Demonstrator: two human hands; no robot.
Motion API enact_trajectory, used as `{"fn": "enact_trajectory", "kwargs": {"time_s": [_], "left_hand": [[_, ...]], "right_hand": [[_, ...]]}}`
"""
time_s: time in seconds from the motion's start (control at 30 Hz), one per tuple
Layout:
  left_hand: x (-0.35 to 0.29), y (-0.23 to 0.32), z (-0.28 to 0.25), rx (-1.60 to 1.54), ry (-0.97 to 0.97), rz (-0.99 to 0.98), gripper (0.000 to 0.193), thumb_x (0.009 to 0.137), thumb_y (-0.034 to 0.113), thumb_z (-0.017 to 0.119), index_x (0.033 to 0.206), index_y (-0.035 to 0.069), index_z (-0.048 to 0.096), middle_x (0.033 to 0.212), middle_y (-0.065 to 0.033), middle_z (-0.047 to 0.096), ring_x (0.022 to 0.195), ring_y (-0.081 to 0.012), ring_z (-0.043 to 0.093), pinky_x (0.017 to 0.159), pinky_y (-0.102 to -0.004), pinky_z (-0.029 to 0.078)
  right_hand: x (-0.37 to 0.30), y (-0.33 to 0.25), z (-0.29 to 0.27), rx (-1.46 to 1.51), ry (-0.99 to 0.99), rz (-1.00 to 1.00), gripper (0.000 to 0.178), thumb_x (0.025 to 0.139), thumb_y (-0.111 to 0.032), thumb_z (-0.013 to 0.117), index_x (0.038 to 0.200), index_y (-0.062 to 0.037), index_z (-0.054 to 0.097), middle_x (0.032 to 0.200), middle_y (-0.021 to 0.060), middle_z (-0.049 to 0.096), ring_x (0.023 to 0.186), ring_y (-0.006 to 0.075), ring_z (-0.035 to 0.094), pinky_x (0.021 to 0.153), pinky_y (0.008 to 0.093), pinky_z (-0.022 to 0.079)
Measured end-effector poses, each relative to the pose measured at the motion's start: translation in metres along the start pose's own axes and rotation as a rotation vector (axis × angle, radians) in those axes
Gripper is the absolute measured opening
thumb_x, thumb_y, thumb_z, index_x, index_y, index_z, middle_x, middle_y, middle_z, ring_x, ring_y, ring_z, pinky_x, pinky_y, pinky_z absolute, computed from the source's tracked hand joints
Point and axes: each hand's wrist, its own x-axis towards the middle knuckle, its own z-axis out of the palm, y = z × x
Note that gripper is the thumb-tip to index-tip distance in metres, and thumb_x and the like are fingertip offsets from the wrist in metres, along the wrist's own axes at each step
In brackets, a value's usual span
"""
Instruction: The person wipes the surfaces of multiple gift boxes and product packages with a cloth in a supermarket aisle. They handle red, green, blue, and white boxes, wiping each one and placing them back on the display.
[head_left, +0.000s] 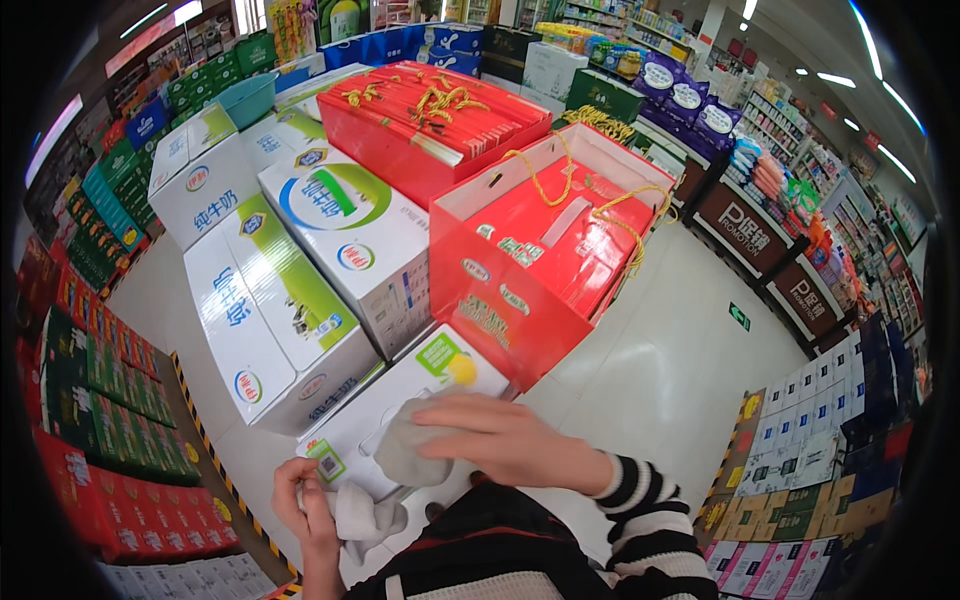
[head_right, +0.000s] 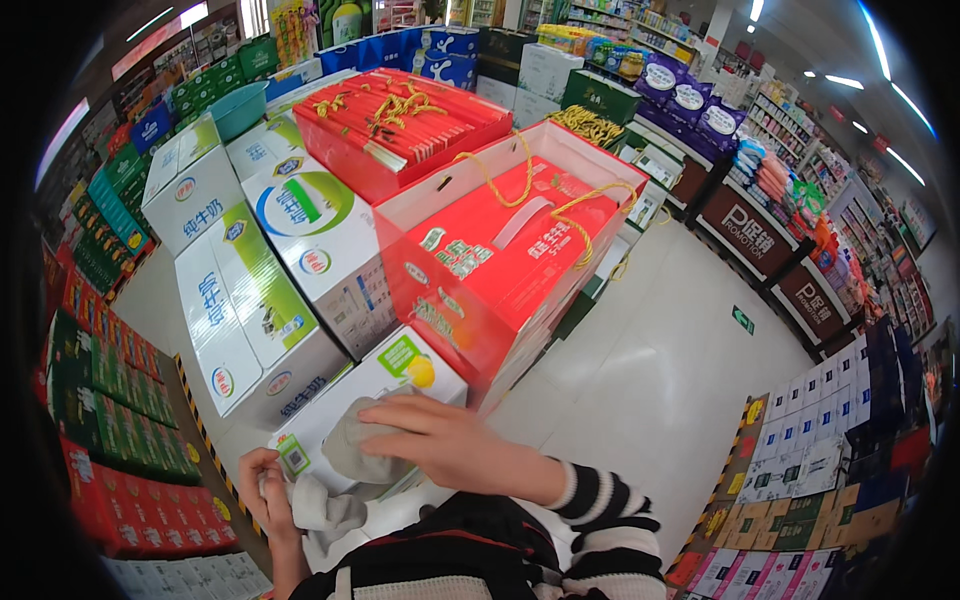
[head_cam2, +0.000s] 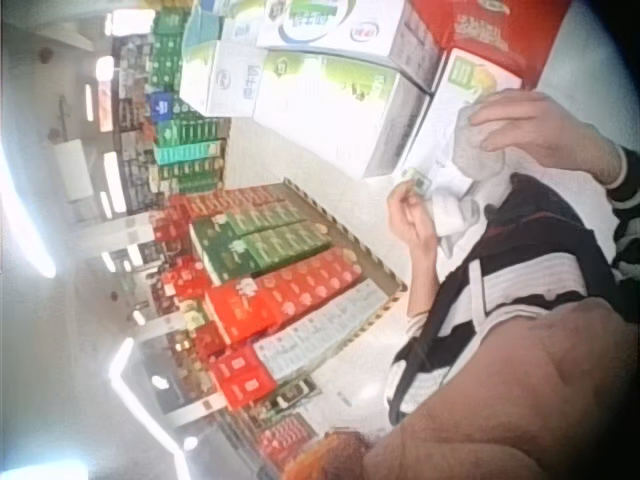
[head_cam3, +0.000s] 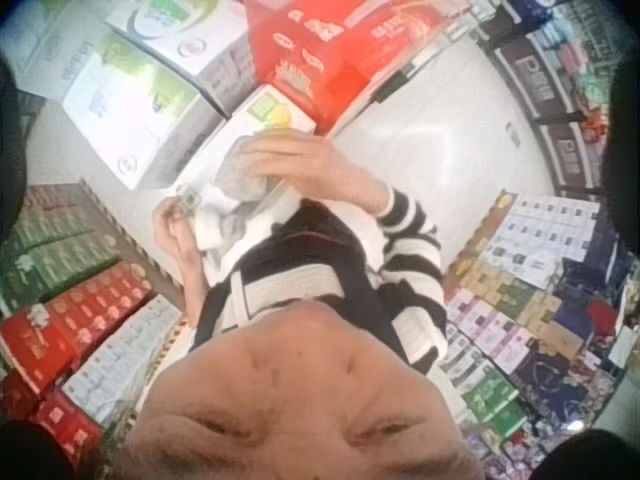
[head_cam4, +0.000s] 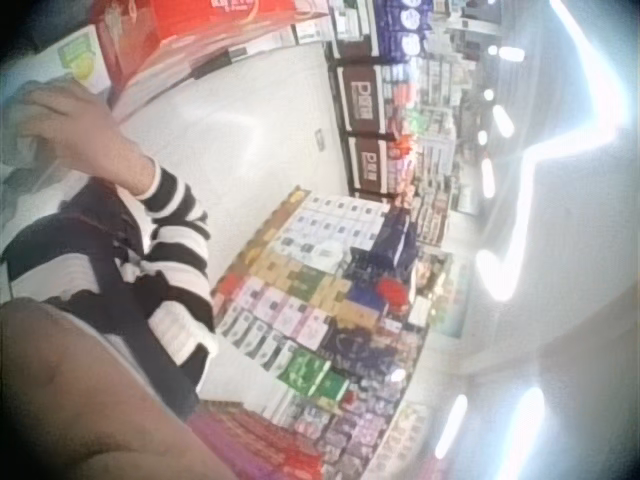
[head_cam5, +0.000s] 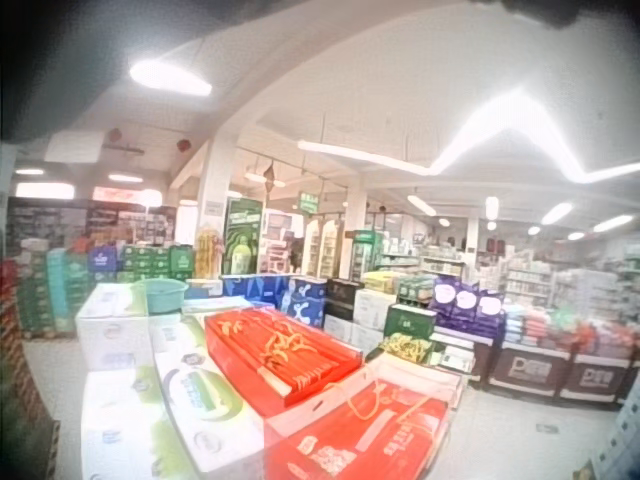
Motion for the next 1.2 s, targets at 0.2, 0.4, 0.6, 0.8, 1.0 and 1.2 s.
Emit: {"fn": "enact_trajectory", "kwargs": {"time_s": [0.2,0.4,0.6,0.8,1.0,1.2], "left_hand": [[0.044,0.064,0.046,0.27,-0.245,0.543,0.041,0.069,-0.005,0.059,0.108,0.001,0.069,0.089,-0.013,0.063,0.066,-0.0253,0.053,0.059,-0.0345,0.042],[0.088,0.119,0.139,0.433,-0.219,0.85,0.056,0.065,-0.001,0.07,0.12,0.008,0.069,0.111,-0.011,0.064,0.066,-0.02,0.056,0.056,-0.0313,0.044],[0.106,0.137,0.179,0.436,-0.455,0.781,0.046,0.065,0.015,0.083,0.11,0.011,0.07,0.111,-0.0086,0.064,0.068,-0.021,0.055,0.058,-0.033,0.045],[0.106,0.129,0.166,0.448,-0.415,0.803,0.036,0.06,0.014,0.082,0.094,0.015,0.07,0.094,-0.0001,0.061,0.064,-0.0162,0.051,0.052,-0.0294,0.04],[0.112,0.115,0.169,0.464,-0.367,0.947,0.032,0.066,0.017,0.08,0.096,0.019,0.07,0.094,0.0016,0.062,0.064,-0.0148,0.05,0.051,-0.0291,0.039],[0.116,0.112,0.177,0.426,-0.346,0.978,0.03,0.069,0.02,0.077,0.098,0.02,0.069,0.1,0.003,0.066,0.065,-0.0151,0.049,0.051,-0.0283,0.04]], "right_hand": [[0.023,-0.031,-0.169,-0.405,0.329,-0.181,0.041,0.082,0.009,0.062,0.118,-0.0062,0.072,0.138,0.0193,0.06,0.119,0.0355,0.064,0.096,0.0405,0.053],[0.093,0.044,-0.218,-0.333,-0.382,-0.053,0.044,0.098,-0.011,0.058,0.141,-0.0052,0.054,0.15,0.0236,0.047,0.138,0.0398,0.047,0.11,0.049,0.042],[0.103,0.106,-0.225,-0.357,-0.84,-0.113,0.052,0.106,-0.024,0.048,0.155,-0.0111,0.038,0.163,0.0212,0.03,0.146,0.0453,0.034,0.121,0.0516,0.027],[0.094,0.14,-0.28,-0.579,-0.608,0.204,0.038,0.101,-0.023,0.055,0.137,-0.0094,0.057,0.135,0.019,0.06,0.131,0.037,0.054,0.109,0.0457,0.044],[0.104,0.111,-0.325,-0.706,-0.857,0.567,0.021,0.088,-0.012,0.068,0.107,-0.0044,0.071,0.087,0.0158,0.065,0.084,0.0351,0.064,0.078,0.0424,0.051],[0.098,0.082,-0.271,-0.149,-0.863,0.081,0.013,0.074,-0.01,0.078,0.082,-0.004,0.069,0.087,0.0087,0.064,0.085,0.0283,0.065,0.072,0.0413,0.052]]}}
